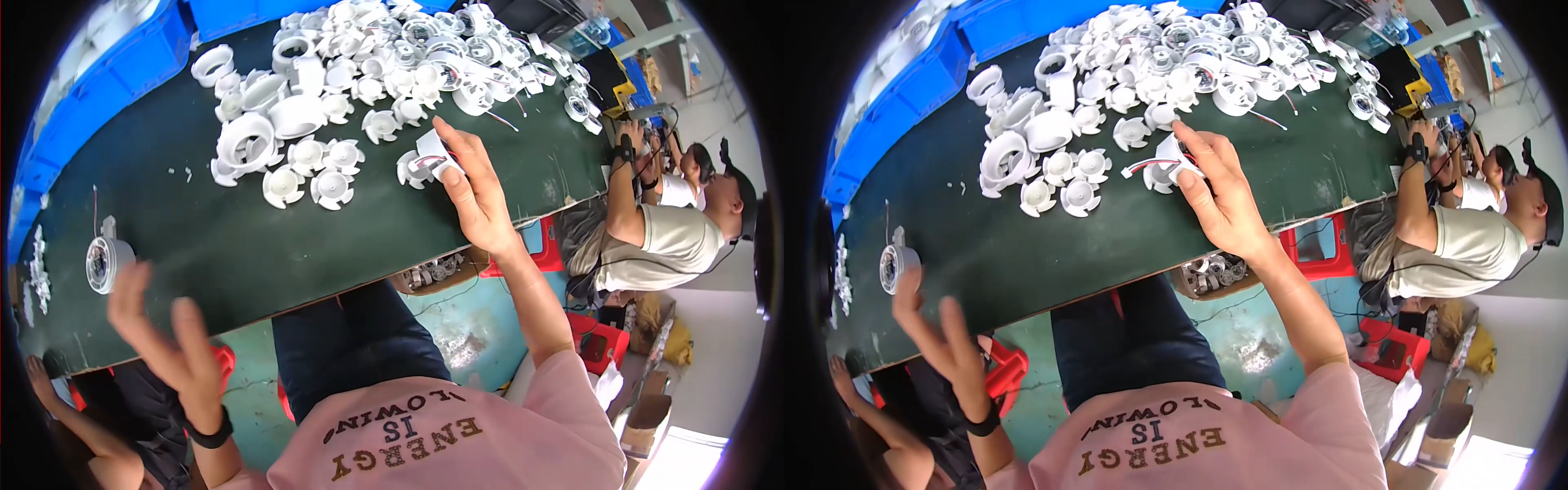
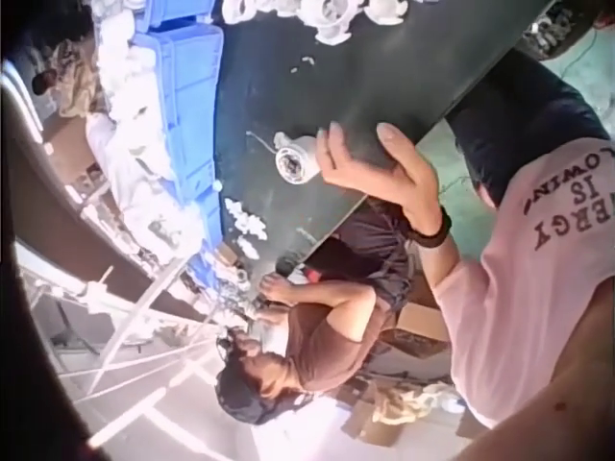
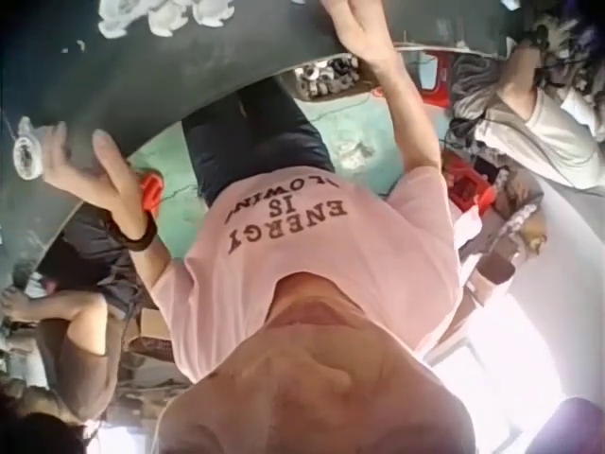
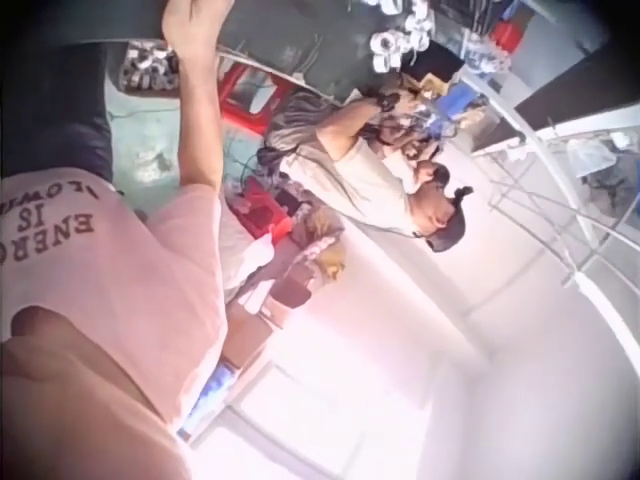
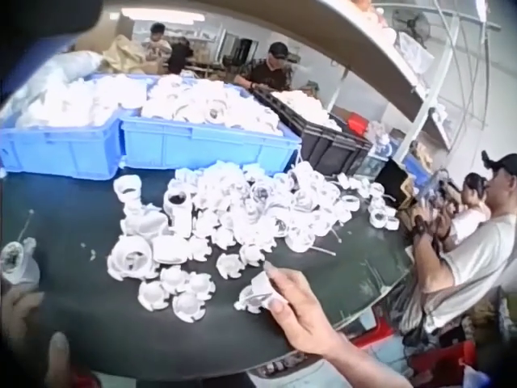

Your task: The person assembles fan components by hand, picking up a white plastic housing and a fan blade, then pressing the blade onto the motor shaft. They then pick up a second housing piece, align it with the first, and press the two components together.

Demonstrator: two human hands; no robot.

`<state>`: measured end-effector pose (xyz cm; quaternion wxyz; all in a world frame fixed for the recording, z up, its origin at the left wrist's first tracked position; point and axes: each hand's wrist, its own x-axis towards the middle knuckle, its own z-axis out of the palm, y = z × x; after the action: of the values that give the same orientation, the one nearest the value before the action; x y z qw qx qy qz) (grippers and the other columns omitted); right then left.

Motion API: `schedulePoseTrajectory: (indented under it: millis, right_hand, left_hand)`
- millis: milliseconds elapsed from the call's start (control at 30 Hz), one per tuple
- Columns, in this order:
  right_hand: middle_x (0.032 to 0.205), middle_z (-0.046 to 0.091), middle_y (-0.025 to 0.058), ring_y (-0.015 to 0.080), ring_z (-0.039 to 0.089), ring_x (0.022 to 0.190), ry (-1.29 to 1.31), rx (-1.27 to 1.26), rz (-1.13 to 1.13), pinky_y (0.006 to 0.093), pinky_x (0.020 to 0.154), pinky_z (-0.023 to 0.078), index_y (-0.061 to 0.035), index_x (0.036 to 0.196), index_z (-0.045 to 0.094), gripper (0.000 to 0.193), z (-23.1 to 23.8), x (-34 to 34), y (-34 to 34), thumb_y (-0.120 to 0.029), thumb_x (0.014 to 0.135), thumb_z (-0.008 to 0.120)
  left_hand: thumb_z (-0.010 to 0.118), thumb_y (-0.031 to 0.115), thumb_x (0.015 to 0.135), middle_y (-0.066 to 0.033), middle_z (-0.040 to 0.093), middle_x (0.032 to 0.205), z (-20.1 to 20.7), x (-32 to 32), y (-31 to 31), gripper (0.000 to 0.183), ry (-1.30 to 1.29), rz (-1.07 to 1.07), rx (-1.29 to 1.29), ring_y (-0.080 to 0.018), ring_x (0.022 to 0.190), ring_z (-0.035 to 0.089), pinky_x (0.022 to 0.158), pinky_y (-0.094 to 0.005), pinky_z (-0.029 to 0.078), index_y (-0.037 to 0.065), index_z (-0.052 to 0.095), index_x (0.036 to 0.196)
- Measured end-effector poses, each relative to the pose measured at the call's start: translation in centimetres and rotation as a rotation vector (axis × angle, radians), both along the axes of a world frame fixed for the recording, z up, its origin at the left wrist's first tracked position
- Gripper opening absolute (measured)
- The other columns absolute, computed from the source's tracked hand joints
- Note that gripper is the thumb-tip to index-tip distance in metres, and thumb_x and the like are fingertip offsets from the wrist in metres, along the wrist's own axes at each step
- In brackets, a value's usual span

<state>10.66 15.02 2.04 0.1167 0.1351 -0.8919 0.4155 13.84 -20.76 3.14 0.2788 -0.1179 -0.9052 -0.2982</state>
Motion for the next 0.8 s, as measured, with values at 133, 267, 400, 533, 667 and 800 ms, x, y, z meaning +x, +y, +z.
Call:
schedulePoseTrajectory:
  millis: [133, 267, 400, 533, 667, 800]
  right_hand:
    - [0.125, 0.047, 0.0166, 0.0255, 0.047, 0.114, 0.012, 0.112, -0.016, 0.0340, 0.100, 0.035, 0.0005, 0.139, 0.041, 0.047, -0.2, 0.0, -0.1, -0.026, 0.101, 0.042]
    - [0.126, 0.046, 0.0177, 0.0270, 0.047, 0.116, -0.004, 0.180, -0.046, 0.0350, 0.101, 0.035, 0.0003, 0.140, 0.040, 0.048, -0.3, -0.1, -0.7, -0.027, 0.101, 0.041]
    - [0.127, 0.044, 0.0185, 0.0279, 0.047, 0.116, 0.002, 0.273, -0.098, 0.0356, 0.101, 0.035, 0.0000, 0.140, 0.039, 0.048, -0.4, 0.1, -0.8, -0.027, 0.101, 0.039]
    - [0.126, 0.044, 0.0194, 0.0277, 0.047, 0.111, 0.033, 0.311, -0.096, 0.0352, 0.099, 0.036, 0.0017, 0.140, 0.038, 0.049, -0.5, -0.1, -0.6, -0.027, 0.100, 0.038]
    - [0.120, 0.043, 0.0207, 0.0325, 0.043, 0.104, 0.053, 0.344, -0.068, 0.0404, 0.094, 0.036, 0.0002, 0.136, 0.042, 0.047, -0.7, -0.4, -0.8, -0.019, 0.095, 0.049]
    - [0.118, 0.043, 0.0212, 0.0345, 0.043, 0.101, 0.104, 0.572, -0.117, 0.0432, 0.091, 0.036, -0.0020, 0.134, 0.045, 0.050, -0.1, -0.6, -1.2, -0.015, 0.087, 0.056]
  left_hand:
    - [0.059, 0.002, 0.080, -0.0210, 0.049, 0.125, -1.3, 0.7, 3.3, 0.040, -0.189, -0.225, 0.229, -0.0333, 0.114, 0.048, 0.098, -0.0401, 0.036, -0.002, 0.052, 0.119]
    - [0.060, -0.001, 0.079, -0.0206, 0.052, 0.121, -1.5, 0.5, 4.1, 0.039, -0.236, -0.304, 0.305, -0.0336, 0.108, 0.051, 0.093, -0.0398, 0.040, -0.002, 0.052, 0.117]
    - [0.061, -0.004, 0.076, -0.0204, 0.054, 0.117, -1.5, 0.3, 4.3, 0.040, -0.274, -0.349, 0.313, -0.0339, 0.104, 0.053, 0.089, -0.0395, 0.042, -0.003, 0.053, 0.115]
    - [0.060, -0.005, 0.075, -0.0208, 0.053, 0.117, -1.7, 0.4, 4.1, 0.040, -0.322, -0.344, 0.351, -0.0341, 0.104, 0.053, 0.089, -0.0400, 0.042, -0.002, 0.053, 0.115]
    - [0.060, -0.004, 0.075, -0.0217, 0.053, 0.117, -1.9, 0.0, 4.4, 0.040, -0.353, -0.352, 0.378, -0.0350, 0.105, 0.053, 0.091, -0.0404, 0.042, -0.003, 0.053, 0.115]
    - [0.060, -0.004, 0.074, -0.0223, 0.053, 0.116, -1.4, -0.9, 5.4, 0.040, -0.333, -0.409, 0.382, -0.0355, 0.105, 0.053, 0.091, -0.0413, 0.043, -0.004, 0.053, 0.114]
